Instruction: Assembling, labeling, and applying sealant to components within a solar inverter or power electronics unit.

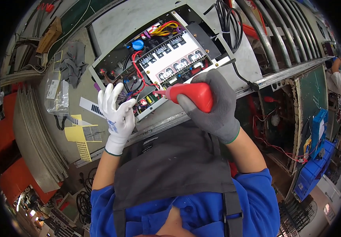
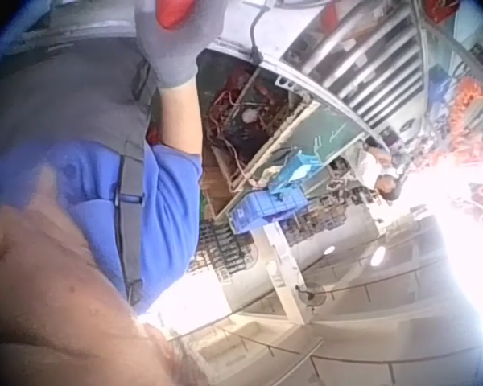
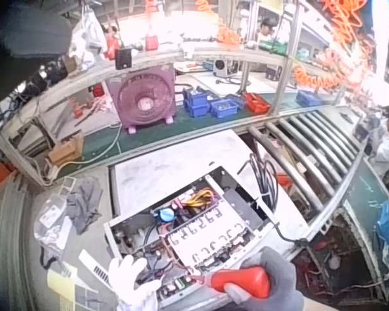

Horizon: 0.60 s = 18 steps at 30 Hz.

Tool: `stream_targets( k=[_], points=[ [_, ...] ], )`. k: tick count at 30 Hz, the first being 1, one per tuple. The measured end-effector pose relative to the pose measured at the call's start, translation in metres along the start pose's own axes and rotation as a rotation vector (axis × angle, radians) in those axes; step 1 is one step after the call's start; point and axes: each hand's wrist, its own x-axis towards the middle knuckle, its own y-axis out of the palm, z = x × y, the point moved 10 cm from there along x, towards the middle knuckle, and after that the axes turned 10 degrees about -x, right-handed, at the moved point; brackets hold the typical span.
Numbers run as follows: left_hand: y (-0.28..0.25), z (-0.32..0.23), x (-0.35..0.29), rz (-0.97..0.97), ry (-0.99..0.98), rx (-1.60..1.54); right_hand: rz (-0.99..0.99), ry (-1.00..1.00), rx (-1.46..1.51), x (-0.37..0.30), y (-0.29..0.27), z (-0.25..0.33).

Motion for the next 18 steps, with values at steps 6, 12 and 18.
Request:
stream_targets(
  k=[6,12,18],
  points=[
    [0.000,0.002,-0.003,-0.006,-0.029,-0.006,-0.014,-0.053,0.020,-0.006,-0.002,0.017],
    [-0.005,-0.006,0.006,-0.010,-0.027,0.000,-0.062,-0.174,-0.135,-0.011,-0.006,0.046],
    [0.002,-0.023,0.032,0.042,-0.070,-0.006,-0.017,0.260,0.255,-0.024,-0.010,-0.017]
  ],
)
